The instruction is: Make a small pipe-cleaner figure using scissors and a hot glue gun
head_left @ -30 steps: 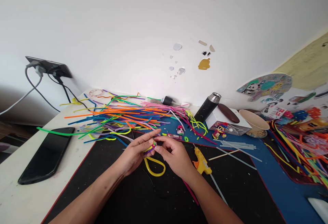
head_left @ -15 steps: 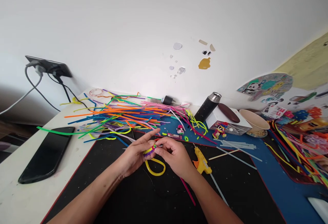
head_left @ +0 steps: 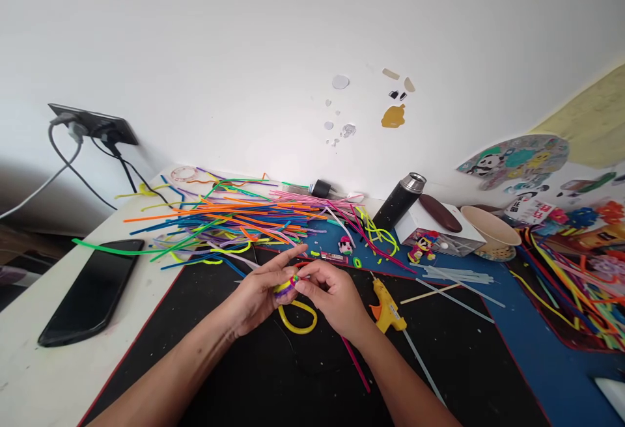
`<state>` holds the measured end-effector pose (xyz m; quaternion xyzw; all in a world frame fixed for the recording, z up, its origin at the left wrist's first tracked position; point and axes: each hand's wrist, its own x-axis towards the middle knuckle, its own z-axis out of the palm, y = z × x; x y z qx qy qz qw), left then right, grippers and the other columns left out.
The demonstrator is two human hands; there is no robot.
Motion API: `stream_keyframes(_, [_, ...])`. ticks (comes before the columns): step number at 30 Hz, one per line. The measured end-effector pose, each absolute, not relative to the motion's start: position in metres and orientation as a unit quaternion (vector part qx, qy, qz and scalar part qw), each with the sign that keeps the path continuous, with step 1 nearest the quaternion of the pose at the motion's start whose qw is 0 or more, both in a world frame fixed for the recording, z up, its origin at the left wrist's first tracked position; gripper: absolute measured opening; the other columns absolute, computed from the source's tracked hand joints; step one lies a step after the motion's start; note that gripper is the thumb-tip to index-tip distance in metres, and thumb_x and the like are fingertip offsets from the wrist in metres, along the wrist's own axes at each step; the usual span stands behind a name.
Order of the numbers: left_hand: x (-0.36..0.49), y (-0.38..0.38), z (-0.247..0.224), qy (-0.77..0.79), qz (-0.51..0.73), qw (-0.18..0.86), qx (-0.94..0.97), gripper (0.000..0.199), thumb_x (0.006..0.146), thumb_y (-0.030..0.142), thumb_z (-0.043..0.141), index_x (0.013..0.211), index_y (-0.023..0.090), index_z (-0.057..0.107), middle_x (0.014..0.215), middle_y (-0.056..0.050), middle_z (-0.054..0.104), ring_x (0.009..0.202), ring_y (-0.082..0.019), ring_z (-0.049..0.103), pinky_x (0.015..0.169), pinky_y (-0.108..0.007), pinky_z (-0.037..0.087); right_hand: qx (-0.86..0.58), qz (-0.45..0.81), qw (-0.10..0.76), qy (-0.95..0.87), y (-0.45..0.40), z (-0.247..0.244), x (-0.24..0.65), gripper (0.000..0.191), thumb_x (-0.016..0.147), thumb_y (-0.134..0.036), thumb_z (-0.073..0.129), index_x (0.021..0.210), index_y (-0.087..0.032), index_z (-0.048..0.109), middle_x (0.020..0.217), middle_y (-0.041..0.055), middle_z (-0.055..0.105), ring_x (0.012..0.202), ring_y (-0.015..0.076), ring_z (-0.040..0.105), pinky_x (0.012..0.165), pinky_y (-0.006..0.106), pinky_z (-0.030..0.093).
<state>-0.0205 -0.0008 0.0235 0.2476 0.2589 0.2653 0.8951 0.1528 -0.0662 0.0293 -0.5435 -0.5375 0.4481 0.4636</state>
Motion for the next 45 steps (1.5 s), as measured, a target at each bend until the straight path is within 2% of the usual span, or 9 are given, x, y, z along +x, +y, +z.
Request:
stream_keyframes(4, [-0.021,0.001,0.024,0.264,0.269,0.894,0.241,0.067,0.08,0.017,0.08,0.145,0.019,0.062,0.084,-0.003,0.063,0.064,-0.009,0.052,0.062,-0.02,0.044,-0.518,0.471,0.481,-0.528,-0.063,0.026,0.152,0.018,0.092,-0.039,0.073,0.093,-0.021,0.07,0.072,-0.0009,0.068,0.065,0.0157,0.063,0.063,0.027,0.045])
stream_keyframes(10, [-0.021,0.003,0.023,0.263,0.285,0.892,0.23,0.064,0.081,0.015,0.078,0.143,0.017,0.064,0.076,0.0,0.059,0.06,-0.009,0.049,0.06,-0.02,0.043,-0.516,0.468,0.489,-0.524,-0.056,0.018,0.152,0.019,0.089,-0.04,0.075,0.09,-0.021,0.07,0.064,-0.0048,0.057,0.057,0.0124,0.052,0.058,0.026,0.041])
stream_keyframes(15, [-0.022,0.004,0.021,0.258,0.292,0.893,0.225,0.062,0.081,0.015,0.078,0.142,0.018,0.065,0.073,0.001,0.056,0.06,-0.009,0.048,0.06,-0.021,0.042,-0.499,0.501,0.487,-0.513,-0.05,0.021,0.151,0.024,0.089,-0.044,0.076,0.09,-0.022,0.068,0.07,-0.0015,0.066,0.062,0.0157,0.062,0.063,0.028,0.047])
stream_keyframes(27, [-0.021,0.006,0.017,0.275,0.292,0.888,0.224,0.063,0.08,0.018,0.08,0.142,0.02,0.065,0.076,0.001,0.056,0.061,-0.009,0.046,0.061,-0.021,0.04,-0.489,0.52,0.482,-0.509,-0.045,0.017,0.153,0.024,0.09,-0.044,0.076,0.091,-0.021,0.068,0.068,-0.0017,0.069,0.061,0.0153,0.063,0.06,0.027,0.046])
stream_keyframes(33, [-0.02,0.004,0.02,0.285,0.281,0.888,0.226,0.063,0.082,0.018,0.079,0.143,0.019,0.064,0.076,0.0,0.058,0.061,-0.009,0.046,0.062,-0.022,0.04,-0.494,0.517,0.47,-0.516,-0.051,0.015,0.157,0.021,0.093,-0.043,0.074,0.094,-0.022,0.07,0.081,0.0031,0.077,0.073,0.0201,0.072,0.07,0.031,0.053])
stream_keyframes(38, [-0.017,0.002,0.017,0.295,0.273,0.887,0.229,0.064,0.081,0.019,0.08,0.143,0.018,0.064,0.078,-0.002,0.061,0.061,-0.009,0.048,0.06,-0.022,0.038,-0.501,0.503,0.459,-0.534,-0.054,0.014,0.161,0.021,0.094,-0.043,0.072,0.094,-0.022,0.07,0.085,0.0039,0.078,0.076,0.021,0.073,0.071,0.032,0.053])
stream_keyframes(45, [-0.012,0.001,0.015,0.311,0.278,0.877,0.238,0.065,0.079,0.017,0.079,0.142,0.015,0.063,0.068,0.0,0.057,0.057,-0.009,0.046,0.057,-0.021,0.035,-0.507,0.485,0.467,-0.539,-0.055,0.006,0.162,0.02,0.095,-0.041,0.071,0.097,-0.021,0.069,0.082,0.0027,0.075,0.073,0.0192,0.069,0.07,0.031,0.051])
